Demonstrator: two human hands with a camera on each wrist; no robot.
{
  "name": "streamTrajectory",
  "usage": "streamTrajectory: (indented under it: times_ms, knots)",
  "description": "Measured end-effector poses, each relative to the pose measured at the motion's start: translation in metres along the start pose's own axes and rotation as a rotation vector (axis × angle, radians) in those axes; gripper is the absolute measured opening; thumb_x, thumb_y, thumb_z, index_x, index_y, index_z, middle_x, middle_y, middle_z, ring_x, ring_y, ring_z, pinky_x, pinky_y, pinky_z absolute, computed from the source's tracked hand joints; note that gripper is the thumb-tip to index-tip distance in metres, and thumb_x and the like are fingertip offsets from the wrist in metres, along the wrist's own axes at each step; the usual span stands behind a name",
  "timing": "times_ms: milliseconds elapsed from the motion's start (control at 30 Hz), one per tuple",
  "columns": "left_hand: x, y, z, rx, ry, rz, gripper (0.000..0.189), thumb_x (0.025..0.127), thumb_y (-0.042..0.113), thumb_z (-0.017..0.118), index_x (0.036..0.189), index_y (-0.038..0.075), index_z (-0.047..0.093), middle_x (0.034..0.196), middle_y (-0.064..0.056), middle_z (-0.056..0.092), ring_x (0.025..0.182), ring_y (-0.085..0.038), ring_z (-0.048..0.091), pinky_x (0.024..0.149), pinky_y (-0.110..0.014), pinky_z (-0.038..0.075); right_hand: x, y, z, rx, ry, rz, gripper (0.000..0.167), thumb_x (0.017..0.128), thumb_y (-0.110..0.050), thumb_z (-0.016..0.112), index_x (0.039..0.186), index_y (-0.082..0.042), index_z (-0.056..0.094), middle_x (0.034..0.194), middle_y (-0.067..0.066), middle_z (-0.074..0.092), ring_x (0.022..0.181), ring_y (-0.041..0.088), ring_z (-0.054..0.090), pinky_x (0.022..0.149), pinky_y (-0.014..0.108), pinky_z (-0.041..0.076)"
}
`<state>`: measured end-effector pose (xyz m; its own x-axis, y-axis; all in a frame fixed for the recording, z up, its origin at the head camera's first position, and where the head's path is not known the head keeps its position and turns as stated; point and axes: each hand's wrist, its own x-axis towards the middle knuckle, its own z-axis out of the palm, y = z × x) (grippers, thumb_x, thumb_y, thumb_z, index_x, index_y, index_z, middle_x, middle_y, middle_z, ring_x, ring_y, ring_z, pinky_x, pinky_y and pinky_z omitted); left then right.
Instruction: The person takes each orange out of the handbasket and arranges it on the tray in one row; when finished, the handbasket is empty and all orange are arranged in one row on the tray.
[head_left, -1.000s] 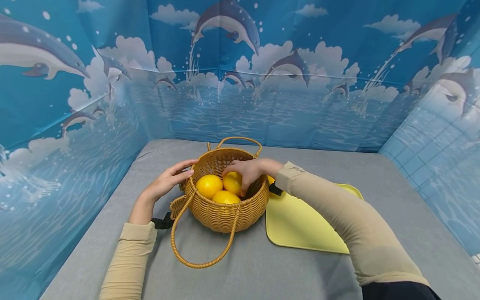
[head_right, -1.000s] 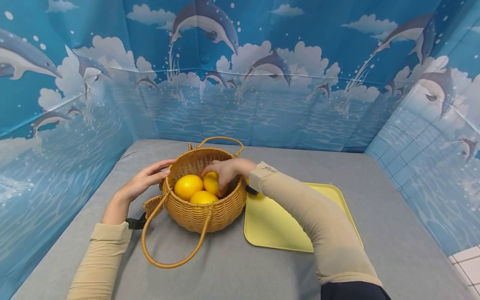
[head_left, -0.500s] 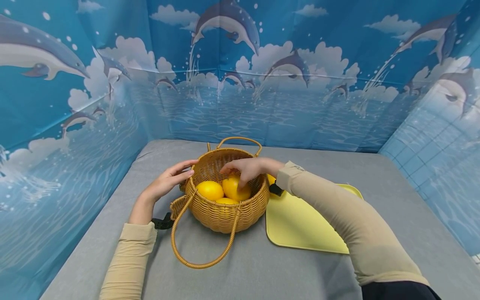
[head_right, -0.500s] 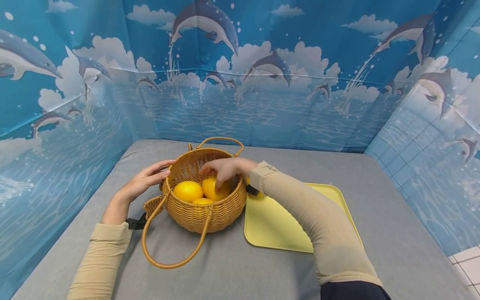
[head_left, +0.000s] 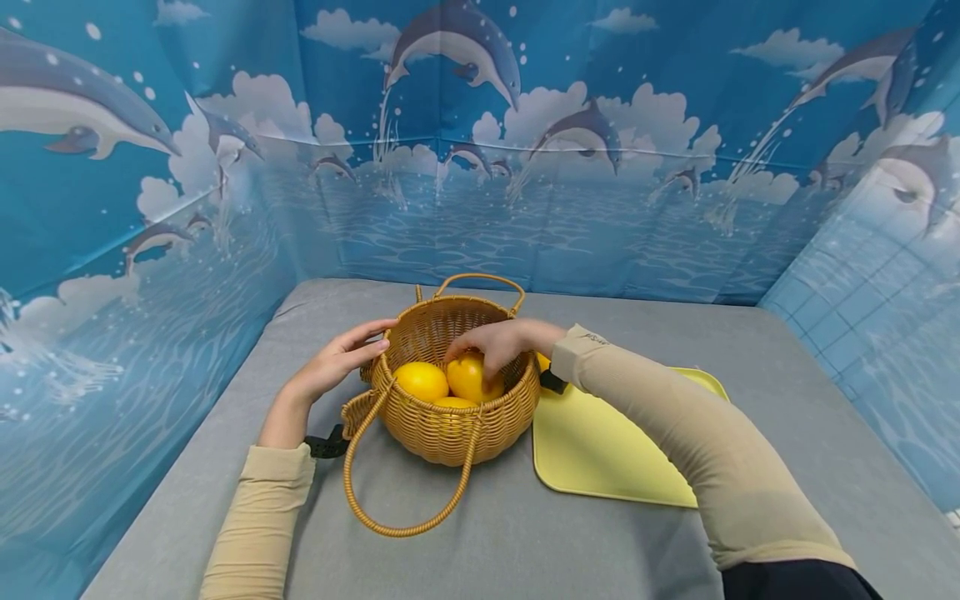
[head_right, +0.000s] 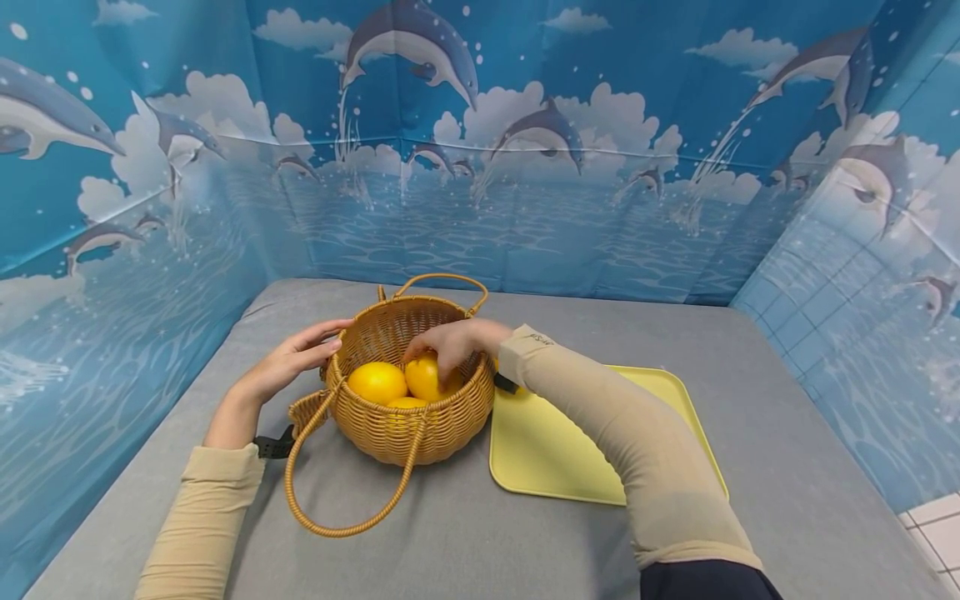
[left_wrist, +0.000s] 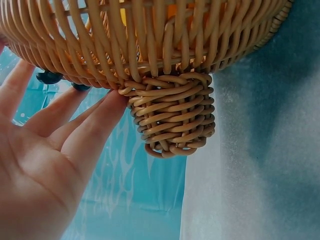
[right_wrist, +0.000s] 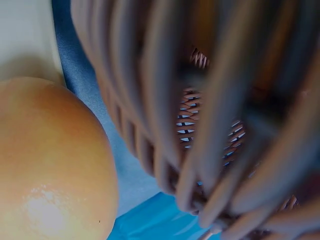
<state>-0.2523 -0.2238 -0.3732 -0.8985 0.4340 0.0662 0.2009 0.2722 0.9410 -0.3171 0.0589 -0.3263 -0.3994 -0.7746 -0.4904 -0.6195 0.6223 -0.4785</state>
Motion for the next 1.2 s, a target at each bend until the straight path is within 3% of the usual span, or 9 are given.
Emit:
streamTrajectory:
  times_ms: [167,433,867,1200]
  knots:
    - [0.000,0.000,0.000,0.003,-0.002,0.006,0.049,0.097,0.035,0.052,0.143,0.019,0.041,0.147,-0.008,0.034,0.133,-0.030,0.031,0.102,-0.055,0.031,-0.001,-0.001,0.000,-0.076,0.000,0.004,0.072,0.075,-0.008,0.075,0.139,-0.014,0.044,0.132,0.008,0.037,0.113,0.022,0.038,0.092,0.036,0.039]
    - [0.000,-0.002,0.000,0.001,-0.002,0.007,0.049,0.097,0.034,0.052,0.143,0.019,0.041,0.147,-0.008,0.034,0.132,-0.031,0.032,0.101,-0.054,0.032,0.001,-0.001,0.003,0.040,0.004,0.036,0.070,0.072,-0.006,0.079,0.134,-0.012,0.045,0.124,0.004,0.047,0.106,0.018,0.048,0.086,0.031,0.045]
    - [0.000,-0.002,0.000,0.001,0.002,0.006,0.049,0.097,0.034,0.052,0.143,0.019,0.041,0.147,-0.008,0.034,0.133,-0.031,0.032,0.101,-0.054,0.032,0.000,-0.002,0.005,-0.028,0.048,0.018,0.069,0.073,-0.008,0.078,0.133,-0.013,0.044,0.125,0.003,0.047,0.107,0.018,0.047,0.088,0.032,0.044]
    - [-0.001,-0.002,0.001,-0.008,0.001,0.006,0.050,0.097,0.034,0.052,0.143,0.018,0.042,0.147,-0.008,0.035,0.132,-0.030,0.033,0.101,-0.053,0.033,-0.009,-0.002,0.004,-0.071,0.192,-0.056,0.068,0.073,-0.019,0.074,0.135,-0.012,0.046,0.124,0.003,0.050,0.104,0.017,0.049,0.084,0.033,0.045]
